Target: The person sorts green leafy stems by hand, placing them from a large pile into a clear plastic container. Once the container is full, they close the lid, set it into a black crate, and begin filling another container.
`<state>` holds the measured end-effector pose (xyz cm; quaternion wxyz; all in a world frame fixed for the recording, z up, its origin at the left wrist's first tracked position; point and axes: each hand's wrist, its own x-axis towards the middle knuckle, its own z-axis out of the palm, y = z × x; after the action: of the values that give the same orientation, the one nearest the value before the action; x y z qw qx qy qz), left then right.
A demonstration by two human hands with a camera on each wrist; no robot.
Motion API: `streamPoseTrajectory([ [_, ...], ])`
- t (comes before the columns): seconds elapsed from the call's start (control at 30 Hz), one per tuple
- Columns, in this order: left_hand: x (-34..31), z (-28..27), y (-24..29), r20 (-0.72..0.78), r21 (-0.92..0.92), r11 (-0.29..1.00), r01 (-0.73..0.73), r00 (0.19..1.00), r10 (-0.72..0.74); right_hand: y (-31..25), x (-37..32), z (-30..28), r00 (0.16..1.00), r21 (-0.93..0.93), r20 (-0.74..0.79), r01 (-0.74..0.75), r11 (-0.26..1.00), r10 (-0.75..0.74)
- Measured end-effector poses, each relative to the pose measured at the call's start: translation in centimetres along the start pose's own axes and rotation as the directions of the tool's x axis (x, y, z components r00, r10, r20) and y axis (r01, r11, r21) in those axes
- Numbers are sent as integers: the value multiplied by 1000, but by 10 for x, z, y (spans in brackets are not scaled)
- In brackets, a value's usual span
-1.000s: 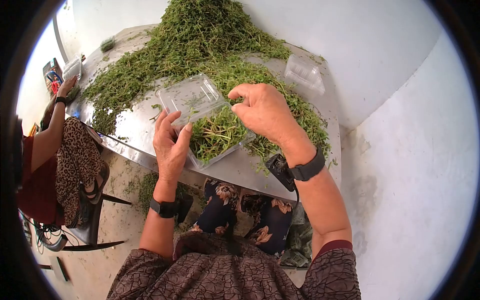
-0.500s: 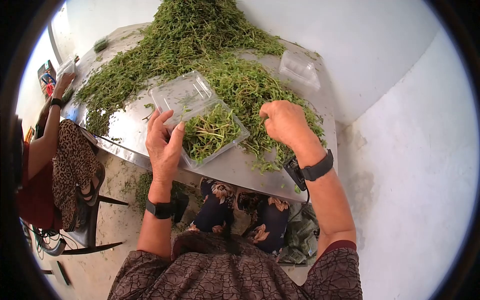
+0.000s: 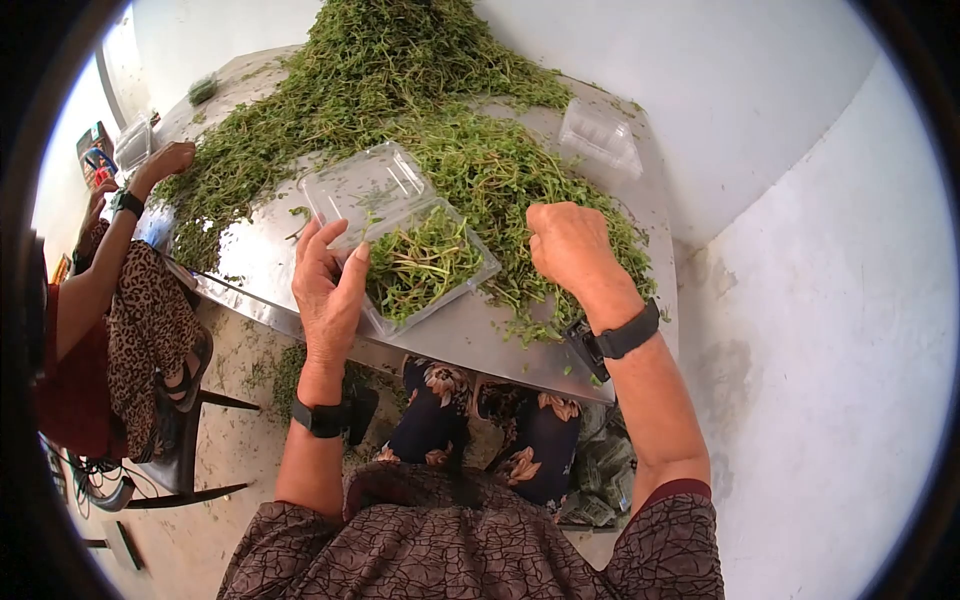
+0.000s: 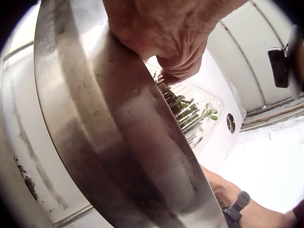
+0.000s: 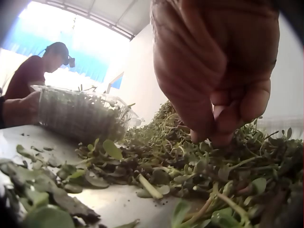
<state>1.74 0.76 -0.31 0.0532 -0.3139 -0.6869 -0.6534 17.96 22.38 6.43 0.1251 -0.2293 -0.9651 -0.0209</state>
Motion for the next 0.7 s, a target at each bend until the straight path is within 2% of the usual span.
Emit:
streamPoseTrajectory([
  [0.03,0,0,-1,-2,0,1000,0,1000,0,0,-1,-1,997,44,-81,19,999,-16],
  [0.07,1,0,-3,3,13,1000,-8,1000,8,-1,-2,-3,997,44,-82,20,999,-17],
  [0.13,0,0,-2,7,24,1000,-16,1000,16,-5,-5,-12,993,142,-84,-66,988,78],
  [0.23,0,2,0,-17,-29,1000,8,1000,-8,-1,-5,-16,989,170,-112,-77,982,97],
  [0.27,0,3,-2,-40,-22,999,-23,999,22,-1,-6,-19,989,169,-112,-76,983,95],
  [0.43,0,4,-3,-62,-12,999,-53,997,52,-5,-4,-31,969,356,-191,-83,931,160],
  [0.67,1,5,-5,-72,-47,997,-62,996,58,-47,7,-52,975,475,-174,-37,879,136],
  [0.7,1,5,-5,-77,-44,996,-72,995,68,-51,10,-49,972,476,-230,64,877,54],
])
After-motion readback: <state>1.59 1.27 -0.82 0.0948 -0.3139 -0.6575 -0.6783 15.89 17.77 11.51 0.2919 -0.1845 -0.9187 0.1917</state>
